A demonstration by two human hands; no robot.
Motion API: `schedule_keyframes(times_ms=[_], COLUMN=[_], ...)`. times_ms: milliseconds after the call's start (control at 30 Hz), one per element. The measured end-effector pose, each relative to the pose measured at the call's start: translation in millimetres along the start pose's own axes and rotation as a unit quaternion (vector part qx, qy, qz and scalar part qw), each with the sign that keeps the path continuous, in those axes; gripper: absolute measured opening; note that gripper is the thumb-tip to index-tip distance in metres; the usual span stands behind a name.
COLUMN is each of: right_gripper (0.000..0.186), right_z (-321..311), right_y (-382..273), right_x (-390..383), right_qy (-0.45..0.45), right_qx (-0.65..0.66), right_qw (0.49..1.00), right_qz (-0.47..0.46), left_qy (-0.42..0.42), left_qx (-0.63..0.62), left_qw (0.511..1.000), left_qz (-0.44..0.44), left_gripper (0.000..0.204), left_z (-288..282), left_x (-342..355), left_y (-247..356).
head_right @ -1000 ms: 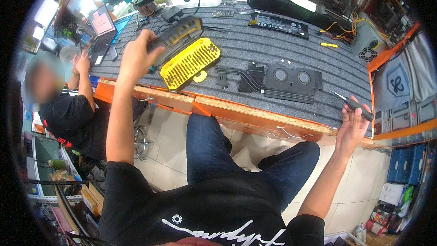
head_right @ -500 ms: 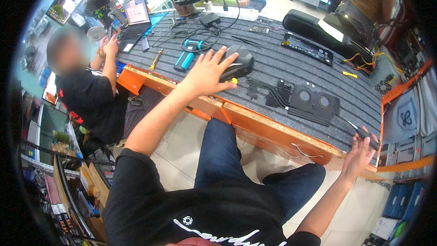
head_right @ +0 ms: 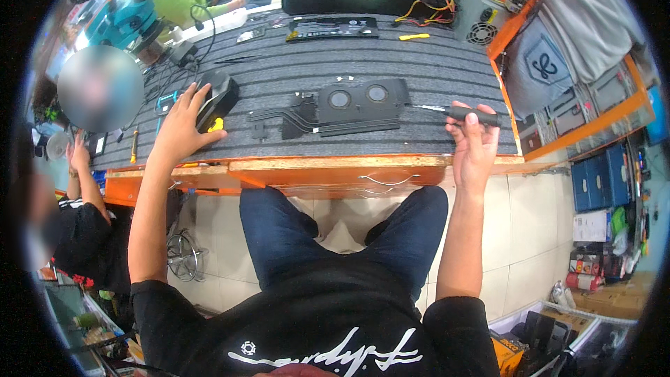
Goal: The person unscrews several small screws from a laptop cooling fan assembly using a precision screwdriver, then lifts a component and brushes it with a small tool.
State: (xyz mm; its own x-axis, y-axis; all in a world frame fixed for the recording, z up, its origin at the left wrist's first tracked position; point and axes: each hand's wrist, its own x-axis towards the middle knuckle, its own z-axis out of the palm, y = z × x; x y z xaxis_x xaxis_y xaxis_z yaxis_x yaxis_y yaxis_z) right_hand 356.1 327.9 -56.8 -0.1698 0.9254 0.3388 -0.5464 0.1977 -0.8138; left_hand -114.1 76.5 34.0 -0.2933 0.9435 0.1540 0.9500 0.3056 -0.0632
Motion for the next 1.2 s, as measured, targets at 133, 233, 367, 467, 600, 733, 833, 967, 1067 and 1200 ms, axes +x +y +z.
schedule_keyframes(times_ms=[133,233,367,467,600,733,833,967,1067,1200], right_gripper=[0.065,0.075,0.074,0.071,0.076,0.078,0.078,0.076,0.09,0.088], right_z=[13.5,20.5,53.0,78.6,99.0,91.5,85.6,74.8,71.8,77.7], right_y=[-11.6,-16.3,-26.2,-20.8,3.9,19.6,15.0,34.6,35.0,36.3], right_x=[6.9,31.3,79.2,111.2,146.3,151.8,150.2,141.9,147.7,151.1], right_qy=[0.034,0.07,-0.037,-0.148,-0.332,-0.356,-0.387,-0.379,-0.404,-0.389], right_qx=[-0.047,-0.095,-0.177,-0.233,-0.302,-0.327,-0.338,-0.26,-0.258,-0.234], right_qw=[0.998,0.993,0.98,0.952,0.887,0.861,0.842,0.874,0.859,0.865], right_qz=[0.005,-0.027,-0.08,-0.135,-0.112,-0.16,-0.165,-0.158,-0.182,-0.212], left_qy=[-0.024,-0.013,0.004,0.07,0.077,0.043,-0.025,-0.062,-0.08,-0.066], left_qx=[-0.006,-0.067,-0.056,-0.163,-0.219,-0.265,-0.238,-0.196,-0.165,-0.148], left_qw=[0.999,0.997,0.998,0.981,0.953,0.938,0.906,0.891,0.889,0.908], left_qz=[-0.034,-0.034,-0.018,0.073,0.193,0.218,0.35,0.404,0.419,0.386], left_gripper=[0.092,0.074,0.078,0.074,0.062,0.064,0.076,0.078,0.079,0.081], left_z=[0.0,-4.8,-3.8,-11.5,-16.3,-6.2,-1.7,10.6,18.3,21.9], left_x=[6.0,3.9,9.2,49.2,113.8,150.2,141.0,120.4,111.2,112.9], left_y=[3.2,-14.6,-5.6,56.6,95.6,115.6,138.2,161.6,168.3,171.2])
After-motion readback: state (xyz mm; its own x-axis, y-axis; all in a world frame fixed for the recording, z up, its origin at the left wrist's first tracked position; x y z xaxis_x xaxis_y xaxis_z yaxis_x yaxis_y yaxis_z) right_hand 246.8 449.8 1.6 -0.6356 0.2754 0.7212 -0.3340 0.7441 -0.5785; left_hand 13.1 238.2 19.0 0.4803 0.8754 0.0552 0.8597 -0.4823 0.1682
